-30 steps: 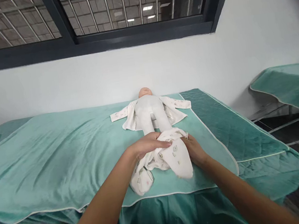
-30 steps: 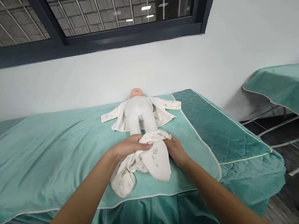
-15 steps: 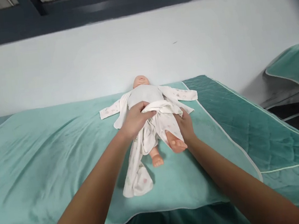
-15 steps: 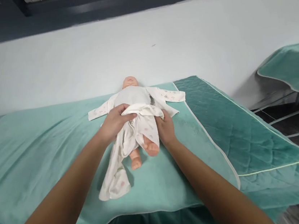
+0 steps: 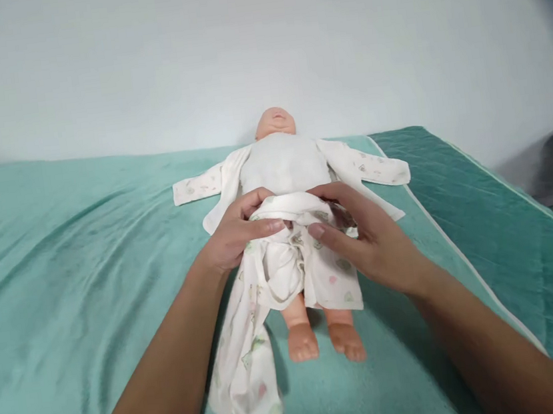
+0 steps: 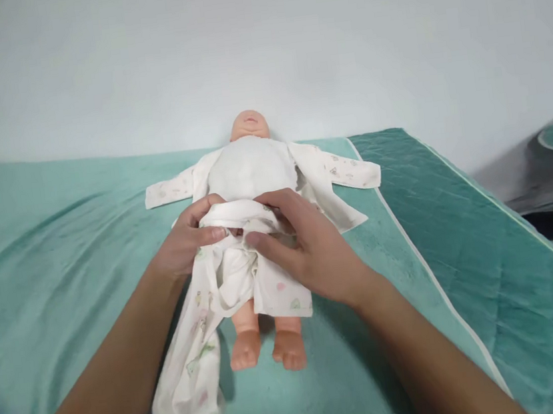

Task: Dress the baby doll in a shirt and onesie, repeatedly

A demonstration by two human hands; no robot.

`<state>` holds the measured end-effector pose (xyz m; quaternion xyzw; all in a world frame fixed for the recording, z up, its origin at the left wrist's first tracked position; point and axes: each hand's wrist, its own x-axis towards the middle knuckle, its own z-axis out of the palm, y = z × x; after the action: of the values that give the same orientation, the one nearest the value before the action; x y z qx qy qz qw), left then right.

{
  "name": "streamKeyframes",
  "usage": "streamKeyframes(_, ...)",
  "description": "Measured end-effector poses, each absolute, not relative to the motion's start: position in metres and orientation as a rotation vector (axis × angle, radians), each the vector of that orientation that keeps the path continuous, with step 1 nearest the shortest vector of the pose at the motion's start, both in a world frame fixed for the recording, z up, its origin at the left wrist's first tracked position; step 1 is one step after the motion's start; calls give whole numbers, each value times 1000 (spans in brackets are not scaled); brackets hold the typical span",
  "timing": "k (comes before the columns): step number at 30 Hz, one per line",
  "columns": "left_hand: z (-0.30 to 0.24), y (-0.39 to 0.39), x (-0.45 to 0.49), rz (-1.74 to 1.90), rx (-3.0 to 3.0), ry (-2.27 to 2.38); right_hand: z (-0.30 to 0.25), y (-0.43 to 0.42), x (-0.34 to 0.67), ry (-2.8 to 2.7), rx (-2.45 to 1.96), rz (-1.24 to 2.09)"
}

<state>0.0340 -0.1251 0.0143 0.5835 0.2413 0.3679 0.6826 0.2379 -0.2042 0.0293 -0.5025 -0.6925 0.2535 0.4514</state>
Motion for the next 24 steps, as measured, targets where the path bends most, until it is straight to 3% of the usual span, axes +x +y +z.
streamKeyframes(4,11,-128,35,939,1191,543,64,-173,230,-1918,-1357,868)
streamKeyframes(9,7,-129,31,893,1128,475,53,-148,230,-1726,-1114,1383)
streamKeyframes(15,10,-128,31,787,1216,498,25,-153,225,-1145,-802,1443)
streamKeyframes(24,7,-127,32,894,1087,562,27,-155,229,-1240,-642,1585)
